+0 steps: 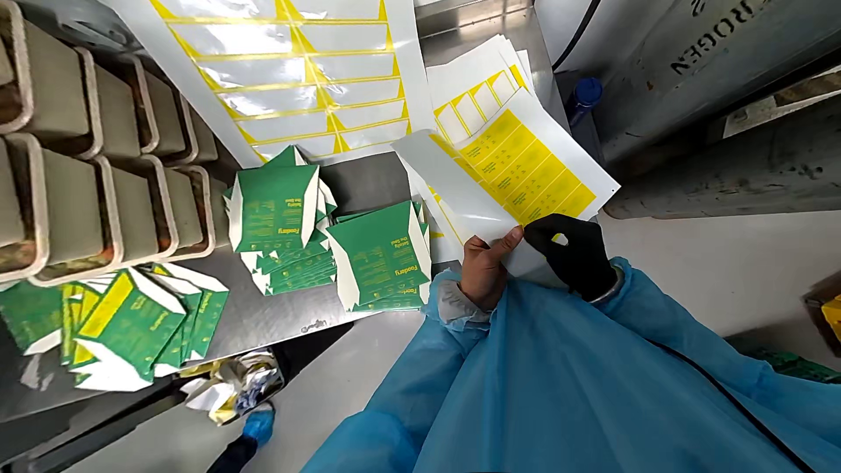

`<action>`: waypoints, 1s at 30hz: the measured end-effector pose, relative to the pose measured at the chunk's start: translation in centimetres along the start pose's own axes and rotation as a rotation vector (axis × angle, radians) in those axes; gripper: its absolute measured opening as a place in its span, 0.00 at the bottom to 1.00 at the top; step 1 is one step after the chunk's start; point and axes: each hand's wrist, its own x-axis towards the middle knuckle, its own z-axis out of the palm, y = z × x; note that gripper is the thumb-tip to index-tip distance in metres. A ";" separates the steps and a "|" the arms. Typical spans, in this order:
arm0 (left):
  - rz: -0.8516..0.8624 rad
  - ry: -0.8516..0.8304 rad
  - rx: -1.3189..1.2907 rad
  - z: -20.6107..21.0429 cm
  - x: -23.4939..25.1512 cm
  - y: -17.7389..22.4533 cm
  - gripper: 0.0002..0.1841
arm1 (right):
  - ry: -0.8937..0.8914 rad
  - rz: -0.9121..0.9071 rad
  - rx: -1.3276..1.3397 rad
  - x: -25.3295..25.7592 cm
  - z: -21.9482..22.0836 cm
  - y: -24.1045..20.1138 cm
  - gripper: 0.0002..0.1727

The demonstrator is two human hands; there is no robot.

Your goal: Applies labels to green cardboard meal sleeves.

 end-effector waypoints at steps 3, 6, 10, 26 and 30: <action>0.021 -0.010 0.014 0.1 -0.2 0.0 0.06 | -0.020 0.049 0.006 0.3 -0.4 -0.3 0.07; 0.040 -0.008 0.019 0.2 -0.3 0.0 0.07 | -0.028 0.027 -0.050 0.5 -0.6 -0.5 0.07; 0.063 -0.002 0.046 0.2 -0.3 0.0 0.07 | -0.019 0.081 0.008 0.9 -0.9 -0.1 0.07; 0.197 0.046 0.165 -1.5 0.0 -1.2 0.10 | -0.182 0.281 -0.170 1.8 -0.6 -1.1 0.06; 0.062 0.119 0.107 -2.6 0.5 -1.6 0.11 | -0.282 0.554 0.045 2.8 -1.0 1.6 0.08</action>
